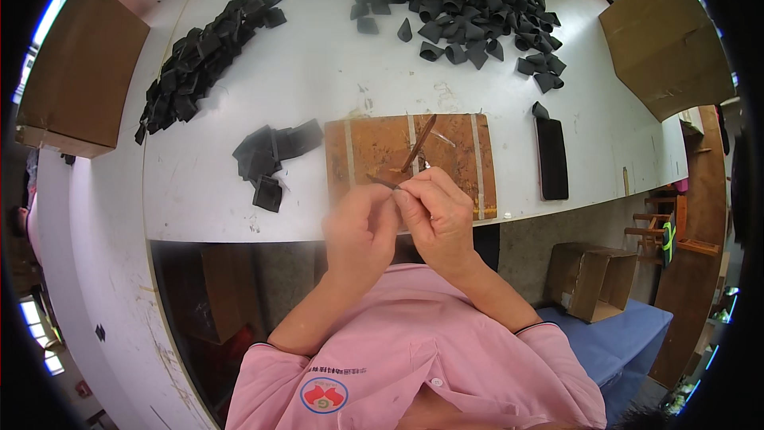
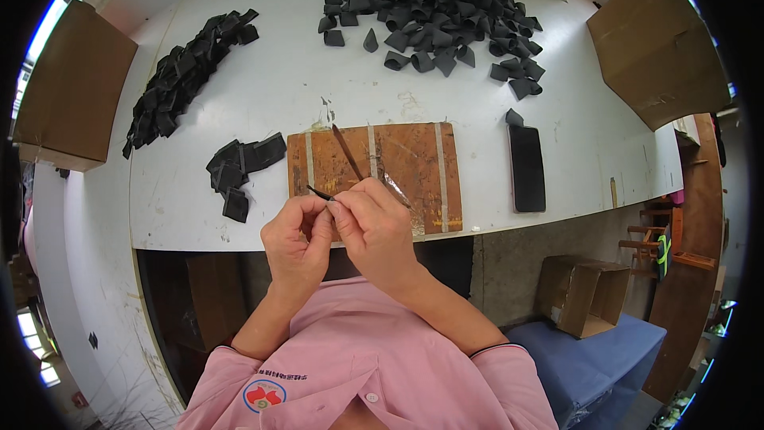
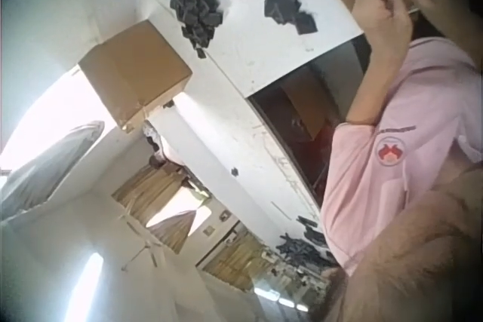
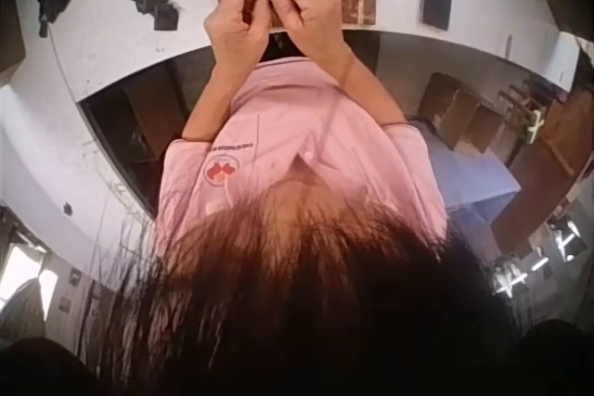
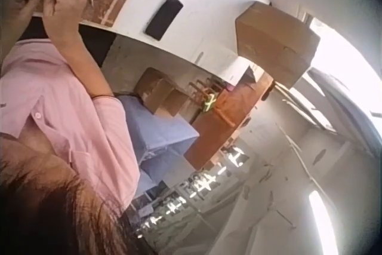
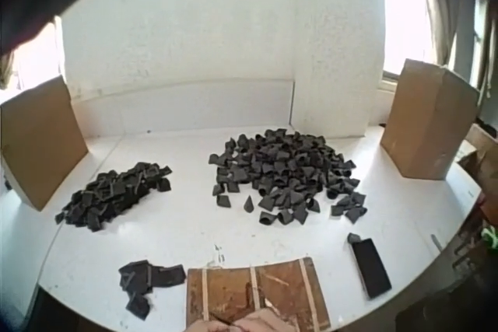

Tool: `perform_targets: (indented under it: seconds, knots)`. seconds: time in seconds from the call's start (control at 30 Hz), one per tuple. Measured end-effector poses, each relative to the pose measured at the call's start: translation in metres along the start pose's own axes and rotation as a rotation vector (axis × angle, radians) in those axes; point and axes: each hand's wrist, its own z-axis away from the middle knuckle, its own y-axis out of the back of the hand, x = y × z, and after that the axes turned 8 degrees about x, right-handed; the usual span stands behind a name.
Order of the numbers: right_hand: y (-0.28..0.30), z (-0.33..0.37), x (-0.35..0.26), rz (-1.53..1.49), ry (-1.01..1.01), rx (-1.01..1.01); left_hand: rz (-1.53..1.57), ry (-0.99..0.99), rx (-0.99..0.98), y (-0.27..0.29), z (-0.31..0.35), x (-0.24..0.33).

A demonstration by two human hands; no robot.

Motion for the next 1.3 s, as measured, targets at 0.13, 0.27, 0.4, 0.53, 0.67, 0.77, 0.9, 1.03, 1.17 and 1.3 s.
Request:
perform_targets:
  seconds: [0.13, 0.27, 0.4, 0.53, 0.67, 0.77, 0.9, 1.03, 1.17, 1.3]
  knots:
    - [-0.008, 0.0, 0.007, 0.28, 0.245, 0.101, -0.204, -0.204, 0.225, -0.011, 0.0, -0.003]
    - [0.0, -0.004, 0.008, 0.011, -0.189, 0.106, 0.77, 0.681, 0.032, -0.003, -0.016, 0.01]
    - [0.025, -0.016, 0.01, -0.873, -0.901, -0.185, 1.113, 0.812, -0.188, 0.006, -0.017, 0.01]
    - [0.024, -0.008, 0.015, -1.309, -1.024, -0.346, 0.457, 0.31, 0.054, -0.017, -0.013, 0.023]
    - [0.031, -0.02, 0.007, -0.855, -0.825, -0.39, 0.551, 0.303, 0.125, -0.014, -0.02, 0.02]
    - [0.037, -0.045, -0.011, -0.706, -0.578, -0.316, 1.174, 0.802, -0.12, 0.006, -0.044, 0.024]
    - [0.046, -0.096, -0.033, -0.695, -0.467, -0.407, 1.735, 0.865, -0.49, 0.016, -0.07, 0.05]
    - [0.031, -0.077, 0.01, -0.888, -0.628, -0.458, 1.311, 0.902, -0.31, 0.003, -0.071, 0.026]
    - [0.033, -0.078, -0.001, -0.401, -0.417, -0.211, 0.651, 0.33, 0.008, -0.007, -0.059, 0.048]
    - [0.042, -0.067, -0.011, -0.125, 0.067, 0.075, 0.27, -0.28, 0.029, -0.006, -0.077, 0.04]
